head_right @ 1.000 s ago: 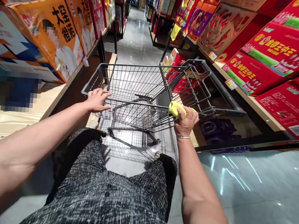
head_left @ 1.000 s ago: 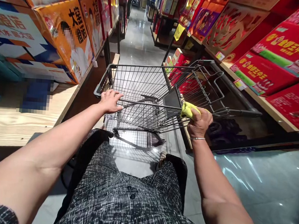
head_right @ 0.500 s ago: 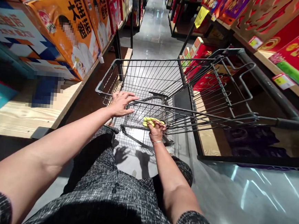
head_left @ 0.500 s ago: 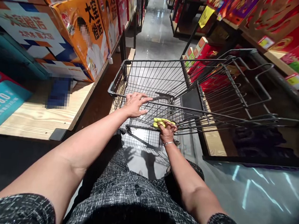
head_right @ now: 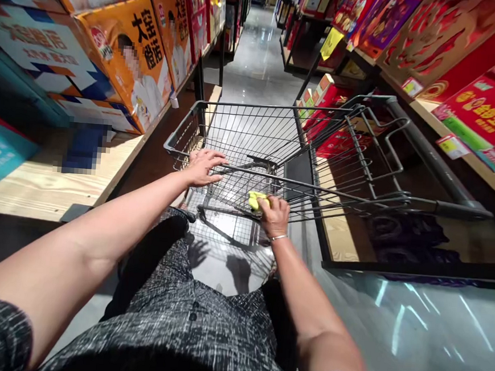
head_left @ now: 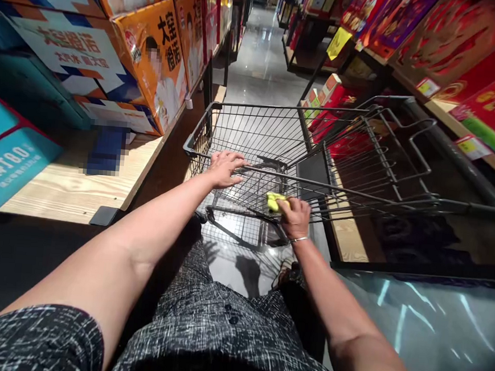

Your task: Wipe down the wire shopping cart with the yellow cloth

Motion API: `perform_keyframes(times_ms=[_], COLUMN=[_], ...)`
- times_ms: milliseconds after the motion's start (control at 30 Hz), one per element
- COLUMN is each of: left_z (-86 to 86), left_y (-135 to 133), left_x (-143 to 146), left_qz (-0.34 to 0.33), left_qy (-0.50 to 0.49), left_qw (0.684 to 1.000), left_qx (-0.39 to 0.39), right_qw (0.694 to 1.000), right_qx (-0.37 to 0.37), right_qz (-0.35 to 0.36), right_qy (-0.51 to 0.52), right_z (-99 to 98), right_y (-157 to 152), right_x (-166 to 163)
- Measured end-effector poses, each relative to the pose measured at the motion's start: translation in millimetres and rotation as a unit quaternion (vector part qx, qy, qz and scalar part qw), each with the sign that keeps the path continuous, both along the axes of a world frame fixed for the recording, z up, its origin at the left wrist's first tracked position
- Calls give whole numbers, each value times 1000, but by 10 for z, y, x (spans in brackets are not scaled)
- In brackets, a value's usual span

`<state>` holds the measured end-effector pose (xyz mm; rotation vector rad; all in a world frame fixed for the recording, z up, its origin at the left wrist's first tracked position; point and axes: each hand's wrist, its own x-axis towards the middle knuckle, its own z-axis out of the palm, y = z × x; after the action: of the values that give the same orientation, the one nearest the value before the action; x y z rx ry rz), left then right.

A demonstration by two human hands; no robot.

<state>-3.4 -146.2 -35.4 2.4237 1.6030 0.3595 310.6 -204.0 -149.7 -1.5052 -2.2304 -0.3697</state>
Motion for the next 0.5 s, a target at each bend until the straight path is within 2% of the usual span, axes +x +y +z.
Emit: perform_keyframes(times_ms=[100,167,200,267,333,433,500], left_z=[38,76,91,102,81,23,-4], left_y=[42,41,31,-5,-44,-74,-70], left_x=[-33,8,51,165,279,375,383], left_qz=[19,35,37,15,-20,-38,-39], left_qy=[28,56,65,65,48,24,17], left_qw=[999,998,997,998,999,999,999], left_qx=[-4,2,8,15,11,9,9], right_qw=[987,974,969,969,980,995,990], right_qx=[148,208,223,217,159,-6,-105], right_qz=[-27,-40,-47,-55,-67,-80,-94], right_qy=[49,78,91,103,95,53,31], right_z=[485,673,698,594,329,-153,-394], right_y=[40,72,89,112,106,36,-15], right_x=[367,528,566,550,429,143,-41])
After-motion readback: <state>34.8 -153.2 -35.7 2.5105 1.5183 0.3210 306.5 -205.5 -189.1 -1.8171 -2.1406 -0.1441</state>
